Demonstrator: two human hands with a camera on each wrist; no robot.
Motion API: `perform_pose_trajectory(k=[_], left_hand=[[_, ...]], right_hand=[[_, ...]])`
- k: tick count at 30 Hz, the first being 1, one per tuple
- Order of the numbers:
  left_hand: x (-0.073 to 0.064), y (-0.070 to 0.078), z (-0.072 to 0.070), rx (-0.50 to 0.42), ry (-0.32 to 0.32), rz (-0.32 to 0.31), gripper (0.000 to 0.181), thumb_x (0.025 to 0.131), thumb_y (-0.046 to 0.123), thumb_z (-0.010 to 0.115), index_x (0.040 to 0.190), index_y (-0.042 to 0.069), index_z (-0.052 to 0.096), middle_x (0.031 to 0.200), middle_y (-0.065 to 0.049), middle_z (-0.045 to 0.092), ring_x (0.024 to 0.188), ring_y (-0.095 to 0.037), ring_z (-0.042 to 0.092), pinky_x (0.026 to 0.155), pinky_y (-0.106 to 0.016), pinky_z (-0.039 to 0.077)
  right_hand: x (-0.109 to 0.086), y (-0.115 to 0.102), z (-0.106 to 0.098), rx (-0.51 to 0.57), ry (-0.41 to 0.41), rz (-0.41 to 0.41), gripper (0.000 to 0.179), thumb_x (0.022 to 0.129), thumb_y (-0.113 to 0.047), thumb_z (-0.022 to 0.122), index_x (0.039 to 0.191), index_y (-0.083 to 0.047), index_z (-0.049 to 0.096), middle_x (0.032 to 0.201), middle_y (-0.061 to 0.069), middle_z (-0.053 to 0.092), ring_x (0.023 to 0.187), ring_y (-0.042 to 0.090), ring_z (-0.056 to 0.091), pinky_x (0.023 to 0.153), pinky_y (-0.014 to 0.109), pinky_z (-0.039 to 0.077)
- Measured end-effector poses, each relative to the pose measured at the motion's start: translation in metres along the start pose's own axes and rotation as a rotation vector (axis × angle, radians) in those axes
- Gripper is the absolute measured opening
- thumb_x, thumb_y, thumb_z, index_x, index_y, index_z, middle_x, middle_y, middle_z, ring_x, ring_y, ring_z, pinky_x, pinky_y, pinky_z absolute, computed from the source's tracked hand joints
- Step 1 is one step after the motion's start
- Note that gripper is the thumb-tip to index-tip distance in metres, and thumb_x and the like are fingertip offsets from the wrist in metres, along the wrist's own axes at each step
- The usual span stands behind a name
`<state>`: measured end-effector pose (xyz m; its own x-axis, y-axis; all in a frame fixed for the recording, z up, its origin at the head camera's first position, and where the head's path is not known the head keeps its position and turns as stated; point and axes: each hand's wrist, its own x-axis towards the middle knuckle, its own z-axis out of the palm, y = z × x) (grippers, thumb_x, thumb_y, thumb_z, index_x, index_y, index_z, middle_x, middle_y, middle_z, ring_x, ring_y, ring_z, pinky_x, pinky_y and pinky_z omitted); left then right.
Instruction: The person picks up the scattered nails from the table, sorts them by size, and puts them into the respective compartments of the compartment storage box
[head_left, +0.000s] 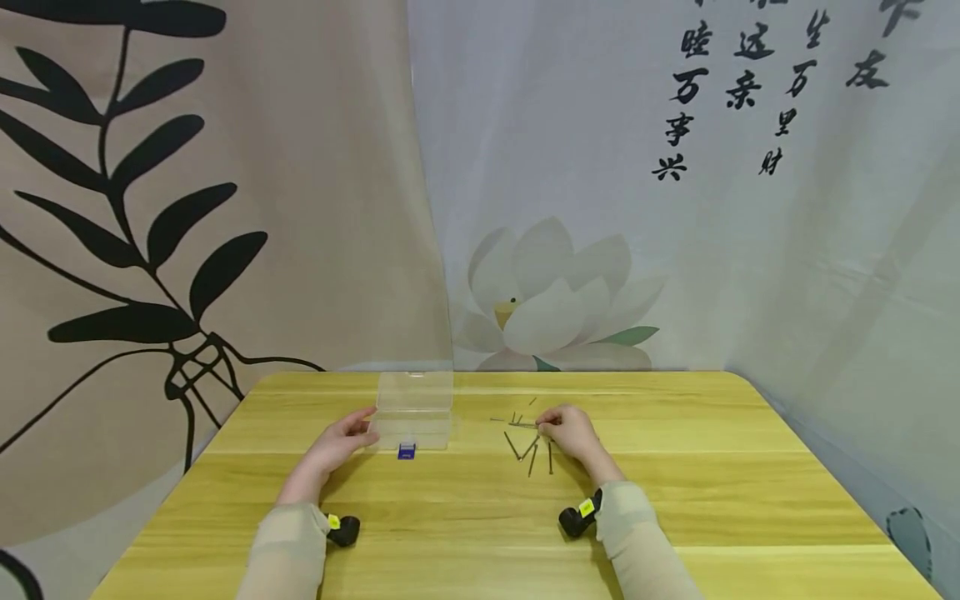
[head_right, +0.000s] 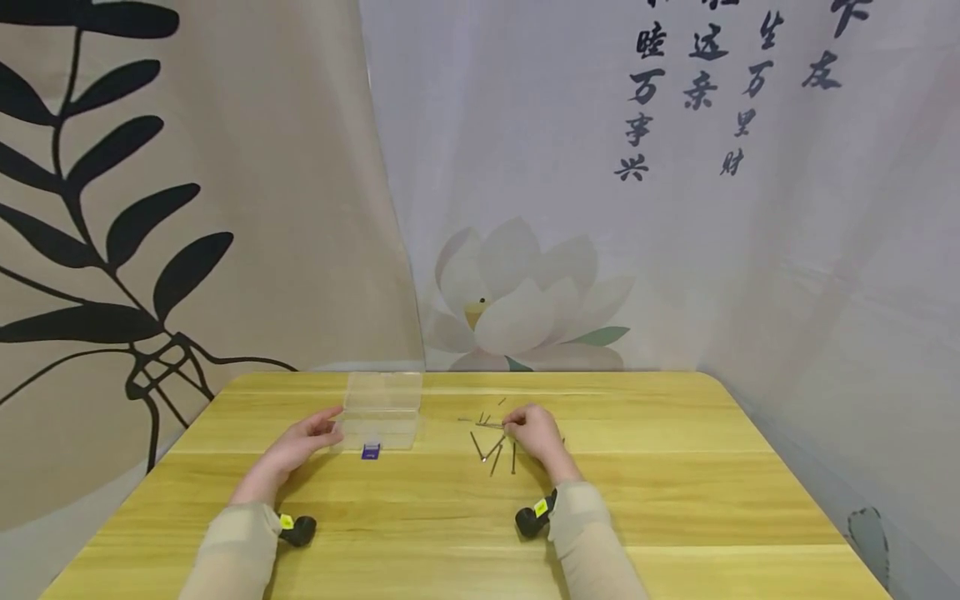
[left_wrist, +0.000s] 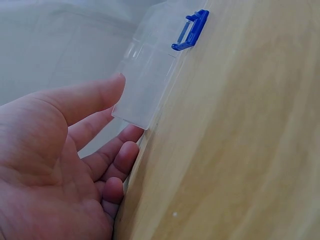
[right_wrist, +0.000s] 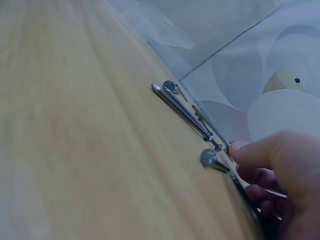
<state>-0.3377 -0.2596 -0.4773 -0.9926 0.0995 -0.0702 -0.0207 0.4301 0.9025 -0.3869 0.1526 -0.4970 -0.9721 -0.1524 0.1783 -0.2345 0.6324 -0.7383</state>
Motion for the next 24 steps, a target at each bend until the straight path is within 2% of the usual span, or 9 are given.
perform_pose_trajectory(k=[7, 16, 24], left_hand=[[0.001, 0.001, 0.0, 0.033, 0.001, 0.012, 0.063, 0.097, 0.018, 0.061, 0.151, 0.002, 0.031, 0.145, -0.032, 0.035, 0.134, -0.045, 0.032, 0.107, -0.056, 0.028], [0.0, -0.002, 0.0, 0.033, 0.005, 0.005, 0.063, 0.097, 0.019, 0.06, 0.151, 0.004, 0.031, 0.146, -0.031, 0.034, 0.135, -0.045, 0.031, 0.107, -0.056, 0.028], [-0.001, -0.001, 0.001, 0.041, -0.004, 0.016, 0.062, 0.097, 0.019, 0.06, 0.151, 0.002, 0.032, 0.146, -0.032, 0.034, 0.135, -0.045, 0.031, 0.107, -0.056, 0.028]], right_hand=[[0.003, 0.0, -0.002, 0.044, 0.017, 0.016, 0.008, 0.091, -0.008, 0.066, 0.093, -0.007, 0.075, 0.092, 0.003, 0.068, 0.082, 0.018, 0.059, 0.073, 0.036, 0.049], [0.002, -0.014, -0.011, 0.127, 0.048, 0.022, 0.012, 0.093, -0.009, 0.063, 0.098, -0.005, 0.073, 0.095, 0.007, 0.067, 0.076, 0.018, 0.058, 0.063, 0.033, 0.049], [-0.001, -0.025, -0.018, 0.194, 0.08, 0.01, 0.013, 0.093, -0.008, 0.064, 0.1, -0.002, 0.073, 0.097, 0.007, 0.066, 0.078, 0.019, 0.054, 0.064, 0.033, 0.046]])
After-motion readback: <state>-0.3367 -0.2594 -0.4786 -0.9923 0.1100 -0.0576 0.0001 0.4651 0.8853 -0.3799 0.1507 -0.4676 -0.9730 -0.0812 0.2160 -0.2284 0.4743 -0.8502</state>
